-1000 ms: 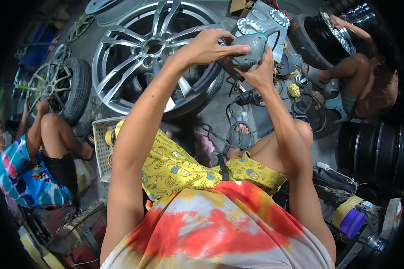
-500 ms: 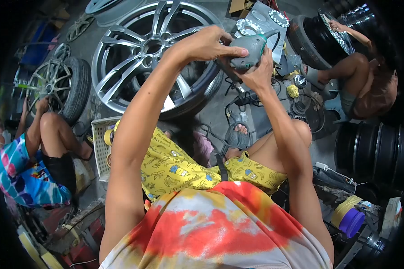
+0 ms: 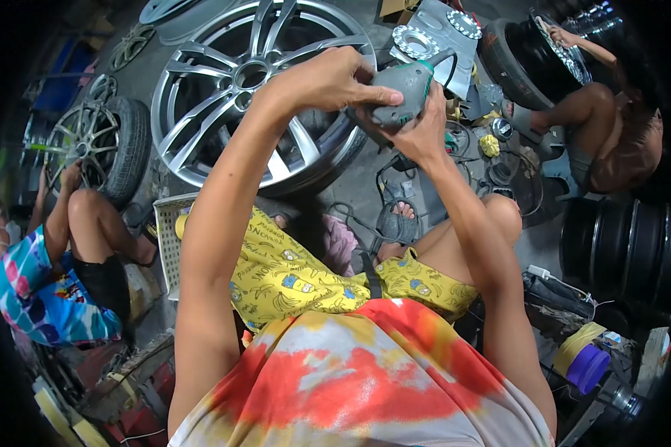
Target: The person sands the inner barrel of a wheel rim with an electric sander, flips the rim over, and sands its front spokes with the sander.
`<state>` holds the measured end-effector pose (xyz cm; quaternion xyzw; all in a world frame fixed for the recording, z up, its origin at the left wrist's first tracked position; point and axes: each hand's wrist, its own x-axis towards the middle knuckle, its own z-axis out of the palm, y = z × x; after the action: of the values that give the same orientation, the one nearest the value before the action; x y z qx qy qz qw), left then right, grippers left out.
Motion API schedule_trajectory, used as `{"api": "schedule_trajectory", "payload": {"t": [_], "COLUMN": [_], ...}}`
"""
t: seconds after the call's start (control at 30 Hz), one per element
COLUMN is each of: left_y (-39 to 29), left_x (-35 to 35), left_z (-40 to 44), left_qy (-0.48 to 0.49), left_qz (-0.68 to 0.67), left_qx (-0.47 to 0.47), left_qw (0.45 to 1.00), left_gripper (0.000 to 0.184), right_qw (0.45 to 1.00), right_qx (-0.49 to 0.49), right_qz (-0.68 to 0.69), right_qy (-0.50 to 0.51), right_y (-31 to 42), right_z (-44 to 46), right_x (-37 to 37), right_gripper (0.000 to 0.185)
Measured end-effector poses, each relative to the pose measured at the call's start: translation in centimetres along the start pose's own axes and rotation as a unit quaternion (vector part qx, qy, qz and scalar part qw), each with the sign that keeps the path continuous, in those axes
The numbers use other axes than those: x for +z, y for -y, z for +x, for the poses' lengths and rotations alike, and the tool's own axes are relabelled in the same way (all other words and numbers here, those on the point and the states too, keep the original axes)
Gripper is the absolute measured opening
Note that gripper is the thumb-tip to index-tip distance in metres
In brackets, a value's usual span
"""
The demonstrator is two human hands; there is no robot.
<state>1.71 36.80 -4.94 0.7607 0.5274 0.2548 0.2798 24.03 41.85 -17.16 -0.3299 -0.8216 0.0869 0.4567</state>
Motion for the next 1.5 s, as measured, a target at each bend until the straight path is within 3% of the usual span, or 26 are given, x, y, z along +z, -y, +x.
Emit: {"api": "schedule_trajectory", "payload": {"t": [0.1,0.23,0.37,0.5,0.6,0.63,0.8,0.83,0.9,0.93,0.97,1.03,1.07,1.1,1.17,1.2,1.23,1.3,1.43,1.47,1.5], "left_y": [0.0,0.2,-0.1,-0.3,0.3,0.3,-0.9,-0.8,-1.7,-3.8,-3.4,-2.2,-4.7,-4.1,-4.0,-3.9,-3.5,-3.4,-4.1,-4.3,-4.4], "left_x": [-0.3,-0.8,-0.7,-0.5,-1.2,-1.1,-2.0,-1.6,-1.3,-2.1,-1.1,1.2,1.1,2.4,4.9,5.4,5.7,5.9,6.4,6.6,6.9], "left_z": [0.0,2.0,1.1,-0.6,0.9,1.5,2.0,1.6,1.1,1.5,2.0,3.3,4.3,5.6,7.3,8.1,9.1,10.9,12.6,12.7,12.5], "left_qy": [0.008,-0.007,0.018,0.023,0.037,0.011,0.090,0.090,0.097,0.153,0.159,0.032,0.084,0.058,-0.008,-0.005,-0.012,-0.017,0.040,0.059,0.060], "left_qz": [0.019,-0.007,0.045,0.041,-0.021,-0.034,0.066,0.041,0.080,0.145,0.147,0.175,0.216,0.292,0.345,0.347,0.358,0.371,0.401,0.407,0.407], "left_qx": [-0.016,-0.013,-0.014,0.010,-0.030,-0.018,-0.061,-0.037,-0.027,-0.064,-0.063,0.067,-0.002,0.038,0.017,0.020,0.012,0.003,-0.007,-0.011,-0.009], "left_qw": [1.000,1.000,0.999,0.999,0.999,0.999,0.992,0.994,0.992,0.975,0.974,0.982,0.973,0.954,0.938,0.937,0.934,0.929,0.915,0.911,0.912], "left_gripper": [0.067,0.067,0.069,0.068,0.062,0.071,0.064,0.065,0.068,0.069,0.069,0.080,0.089,0.091,0.094,0.094,0.096,0.098,0.101,0.102,0.102], "right_qw": [0.999,0.997,0.998,1.000,0.999,0.997,0.998,0.997,0.997,0.990,0.990,0.989,0.992,0.992,0.995,0.971,0.971,0.982,0.977,0.967,0.967], "right_qx": [-0.013,0.051,-0.019,-0.004,0.033,0.044,0.056,-0.020,-0.010,0.107,0.112,0.114,0.098,0.101,0.088,0.158,0.159,0.142,0.167,0.174,0.176], "right_qz": [-0.048,-0.029,-0.041,-0.026,-0.041,-0.062,-0.018,-0.056,-0.043,0.078,0.079,0.082,0.062,0.060,-0.039,0.180,0.181,0.125,0.077,0.178,0.176], "right_qy": [0.000,0.039,-0.052,-0.003,0.014,0.015,0.015,-0.053,-0.057,0.042,0.039,0.044,0.056,0.051,0.038,-0.003,-0.007,-0.007,0.111,0.054,0.052], "right_y": [-0.5,1.1,0.7,1.6,1.5,1.2,1.7,1.5,1.1,2.1,2.1,1.7,0.5,-0.9,-3.5,-4.3,-4.7,-5.4,-5.6,-5.4,-5.2], "right_z": [-0.2,3.4,1.5,0.1,2.0,2.8,2.1,0.4,-1.6,-1.3,-1.4,-1.2,-1.0,-0.9,-0.9,-0.7,-0.3,0.7,1.2,0.8,0.3], "right_x": [0.6,-0.9,0.2,0.2,0.1,0.1,-0.6,0.3,1.3,0.5,0.5,0.6,1.3,2.2,3.9,4.6,4.4,3.9,3.1,3.6,3.6], "right_gripper": [0.109,0.093,0.095,0.096,0.090,0.087,0.077,0.085,0.099,0.110,0.110,0.110,0.116,0.116,0.121,0.122,0.122,0.080,0.067,0.063,0.063]}}
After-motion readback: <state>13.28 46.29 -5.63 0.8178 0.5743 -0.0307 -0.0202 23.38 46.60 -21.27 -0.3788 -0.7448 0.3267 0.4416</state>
